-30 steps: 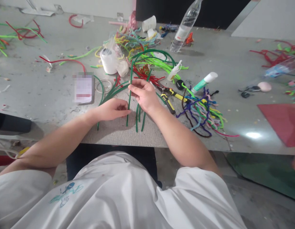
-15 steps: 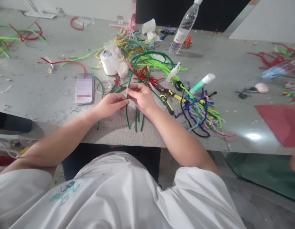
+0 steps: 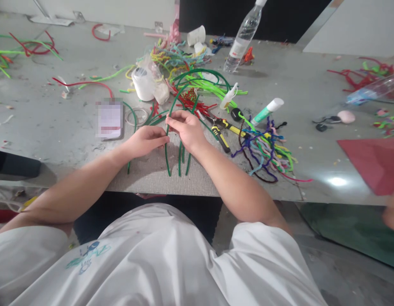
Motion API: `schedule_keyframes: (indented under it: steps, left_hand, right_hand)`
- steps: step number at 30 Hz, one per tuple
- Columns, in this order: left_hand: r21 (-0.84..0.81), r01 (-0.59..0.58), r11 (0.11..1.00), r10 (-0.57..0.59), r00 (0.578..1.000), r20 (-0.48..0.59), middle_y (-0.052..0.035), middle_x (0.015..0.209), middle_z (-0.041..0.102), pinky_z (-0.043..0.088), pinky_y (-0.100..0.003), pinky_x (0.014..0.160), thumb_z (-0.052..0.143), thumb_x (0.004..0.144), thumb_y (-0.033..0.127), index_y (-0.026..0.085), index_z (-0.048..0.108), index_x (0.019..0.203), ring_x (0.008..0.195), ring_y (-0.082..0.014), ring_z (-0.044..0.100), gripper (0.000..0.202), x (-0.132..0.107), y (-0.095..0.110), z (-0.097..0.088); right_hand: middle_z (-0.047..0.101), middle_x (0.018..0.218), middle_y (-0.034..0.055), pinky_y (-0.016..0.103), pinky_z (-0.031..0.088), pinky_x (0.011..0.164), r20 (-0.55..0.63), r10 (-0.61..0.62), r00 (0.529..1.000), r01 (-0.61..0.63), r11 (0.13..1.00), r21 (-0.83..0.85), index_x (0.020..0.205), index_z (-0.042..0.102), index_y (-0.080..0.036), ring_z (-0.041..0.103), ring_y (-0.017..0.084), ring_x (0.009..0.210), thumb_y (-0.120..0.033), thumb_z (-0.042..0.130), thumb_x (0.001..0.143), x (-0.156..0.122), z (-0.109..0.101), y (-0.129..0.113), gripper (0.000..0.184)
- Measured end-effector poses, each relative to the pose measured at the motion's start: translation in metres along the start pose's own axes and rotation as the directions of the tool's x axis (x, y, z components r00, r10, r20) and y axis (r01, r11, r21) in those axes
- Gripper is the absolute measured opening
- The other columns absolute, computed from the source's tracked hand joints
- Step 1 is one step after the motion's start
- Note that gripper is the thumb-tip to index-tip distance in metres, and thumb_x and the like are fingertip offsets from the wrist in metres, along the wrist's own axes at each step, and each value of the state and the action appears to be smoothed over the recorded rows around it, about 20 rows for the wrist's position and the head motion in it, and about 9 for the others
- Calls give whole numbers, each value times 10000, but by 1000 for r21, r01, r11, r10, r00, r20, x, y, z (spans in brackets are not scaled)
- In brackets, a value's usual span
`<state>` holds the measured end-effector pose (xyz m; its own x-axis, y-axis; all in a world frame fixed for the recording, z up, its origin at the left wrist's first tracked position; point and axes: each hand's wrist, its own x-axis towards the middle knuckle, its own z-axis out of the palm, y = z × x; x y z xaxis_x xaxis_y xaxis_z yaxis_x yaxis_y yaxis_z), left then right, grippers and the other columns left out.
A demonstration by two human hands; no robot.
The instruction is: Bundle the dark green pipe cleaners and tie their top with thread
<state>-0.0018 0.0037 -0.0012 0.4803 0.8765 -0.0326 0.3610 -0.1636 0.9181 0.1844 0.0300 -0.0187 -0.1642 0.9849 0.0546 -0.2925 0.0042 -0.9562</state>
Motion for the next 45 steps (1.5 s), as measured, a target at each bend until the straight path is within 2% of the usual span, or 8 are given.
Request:
schedule_keyframes:
  steps: [5,10,18,27,35,45]
  left_hand:
    - [0,-4,1000,4,1000,22,15,668,647,414,-255,621,707,1010,299,218,588,710,625,-122,538,332,-2,3,-1]
    - [5,23,1000,-23,1000,19,21,675,637,402,-260,613,705,1004,288,221,577,707,614,-117,534,330,-2,1,-1]
    - [-52,27,998,-32,995,-92,19,681,626,458,-265,660,671,1027,302,214,649,760,661,-135,575,282,1,1,0]
    - [-3,-8,1000,8,997,-72,29,643,577,385,-262,615,697,986,318,221,564,671,621,-119,493,355,-2,0,-3]
    - [3,-31,1000,31,998,-59,49,617,527,339,-265,598,685,986,320,232,517,677,594,-107,433,362,-2,1,-2]
    - [6,49,999,-49,998,-46,56,590,495,342,-280,602,692,990,302,228,510,628,566,-99,399,412,-3,6,-3]
  right_hand:
    - [760,832,-26,328,614,785,-28,32,999,-34,998,-62,783,733,-259,678,158,788,-441,1125,559,2,-2,0,487]
    - [762,812,-28,340,624,781,-27,-1,1000,0,1000,-29,778,744,-258,678,156,765,-472,1128,543,1,1,-2,498]
    - [733,744,-40,303,495,651,8,0,1000,1,999,-49,739,735,-256,597,131,672,-496,1130,540,-2,6,4,503]
    - [757,798,-23,345,542,705,19,-11,1000,13,993,-121,754,754,-265,629,150,712,-564,1126,551,-1,4,4,519]
    - [802,833,-7,348,590,748,44,13,999,-11,998,-60,786,813,-260,712,186,808,-524,1144,517,-4,6,1,501]
    - [803,864,15,383,607,802,70,26,997,-18,994,-106,867,827,-244,715,200,824,-461,1109,620,-5,2,2,433]
